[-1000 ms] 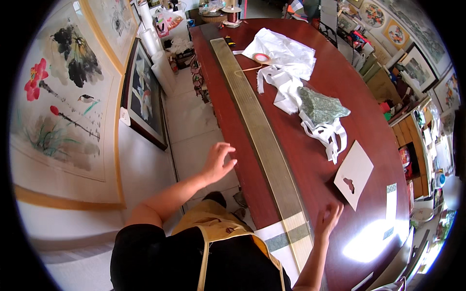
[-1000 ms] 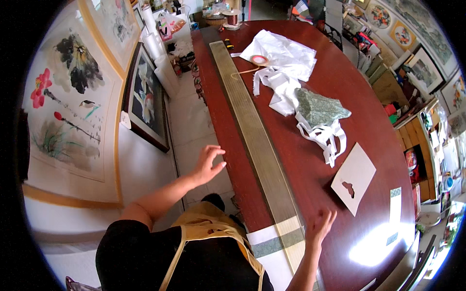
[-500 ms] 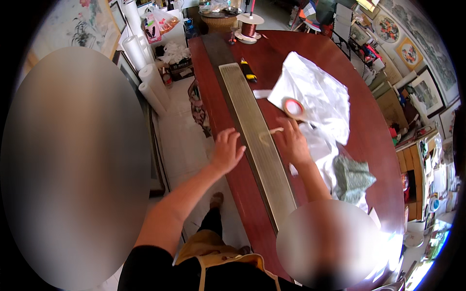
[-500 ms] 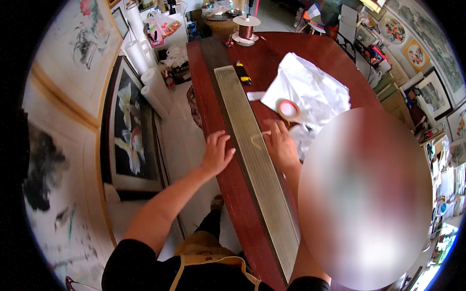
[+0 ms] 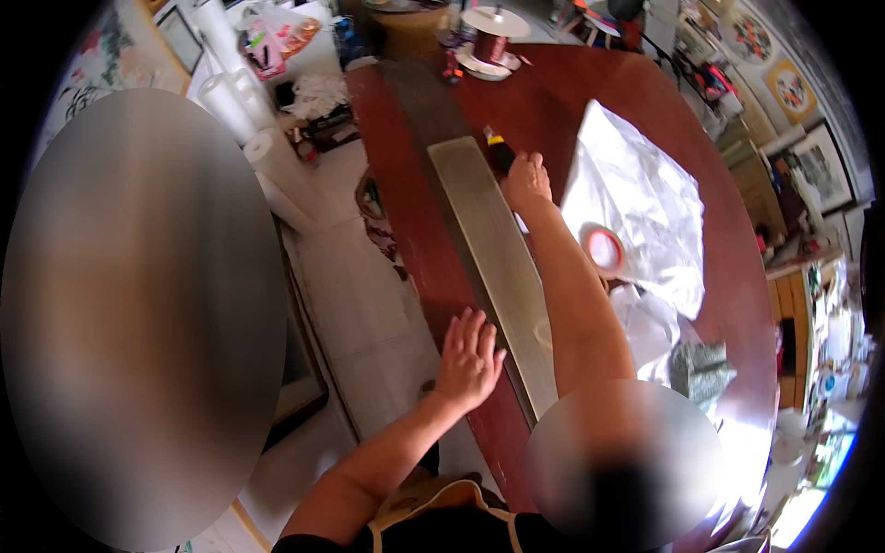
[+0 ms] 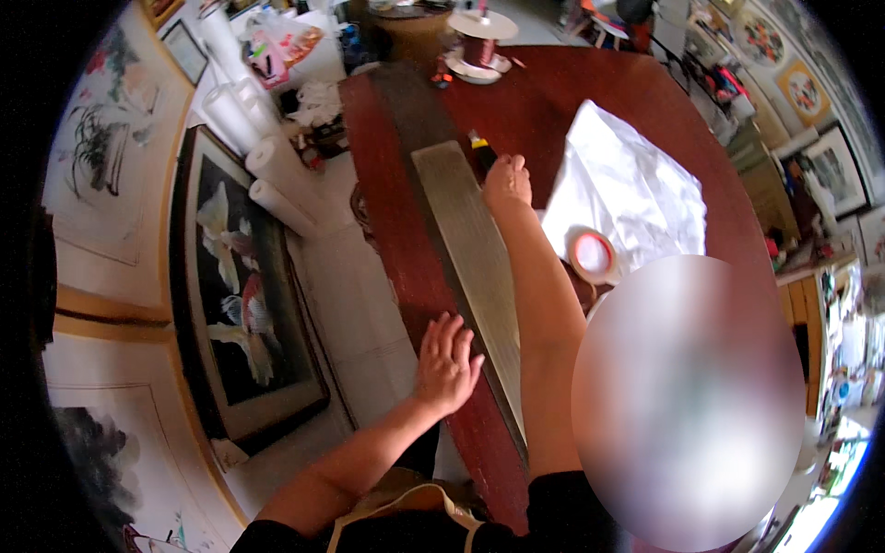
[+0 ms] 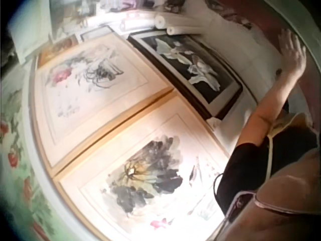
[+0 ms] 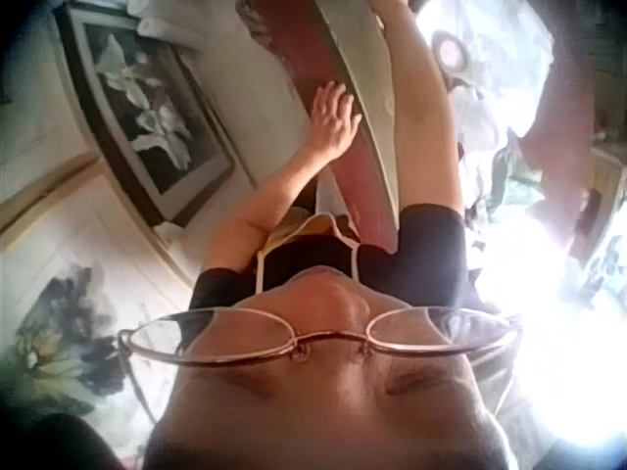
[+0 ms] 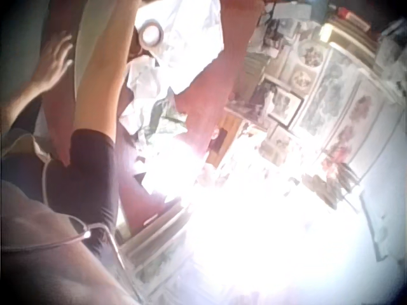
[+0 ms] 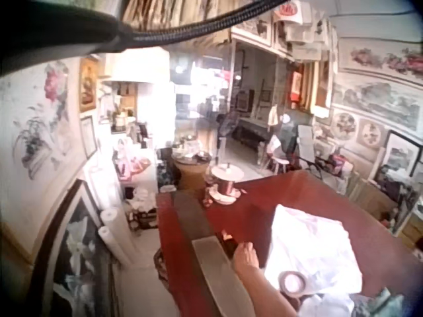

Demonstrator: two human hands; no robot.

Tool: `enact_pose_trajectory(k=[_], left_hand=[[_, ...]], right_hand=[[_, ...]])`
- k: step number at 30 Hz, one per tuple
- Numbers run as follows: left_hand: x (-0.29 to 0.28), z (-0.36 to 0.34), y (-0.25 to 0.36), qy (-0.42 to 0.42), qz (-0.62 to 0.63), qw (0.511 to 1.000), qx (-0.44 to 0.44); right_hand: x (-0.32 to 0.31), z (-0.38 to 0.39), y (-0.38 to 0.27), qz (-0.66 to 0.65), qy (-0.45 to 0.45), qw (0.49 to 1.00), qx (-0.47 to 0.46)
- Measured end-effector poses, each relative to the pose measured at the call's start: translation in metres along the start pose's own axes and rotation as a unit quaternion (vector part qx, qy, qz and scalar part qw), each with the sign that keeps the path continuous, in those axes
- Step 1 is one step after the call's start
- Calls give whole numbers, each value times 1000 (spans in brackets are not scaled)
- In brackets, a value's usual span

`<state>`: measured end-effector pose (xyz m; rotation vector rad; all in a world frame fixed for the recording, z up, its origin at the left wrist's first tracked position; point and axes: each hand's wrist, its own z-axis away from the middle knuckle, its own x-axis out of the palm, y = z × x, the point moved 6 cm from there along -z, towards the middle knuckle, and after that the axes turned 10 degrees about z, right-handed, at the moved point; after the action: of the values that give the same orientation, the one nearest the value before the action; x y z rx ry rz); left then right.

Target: The person aligns a long wooden ruler on a white sheet of paper with patterned borders on a wooden table. They use a utility knife to trim the paper edges along the ruler. The person then uses a small spatula-like tool to press down the patterned borders onto the paper, smoothing them out.

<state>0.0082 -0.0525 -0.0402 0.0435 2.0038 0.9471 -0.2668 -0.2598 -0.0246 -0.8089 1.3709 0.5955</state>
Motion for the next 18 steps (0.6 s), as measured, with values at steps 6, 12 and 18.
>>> enact_pose_trajectory(k=[6,12,18], left_hand=[[6,6,-5,34,-17,998,-50],[-16,40,7,124,0,990,70],[11,220,160,64,-38,990,120]], right_hand=[[-63,204,67,-488,-22,872,-23],[-136,559,224,-621,7,784,28],[-161,883,398,-494,132,828,229]])
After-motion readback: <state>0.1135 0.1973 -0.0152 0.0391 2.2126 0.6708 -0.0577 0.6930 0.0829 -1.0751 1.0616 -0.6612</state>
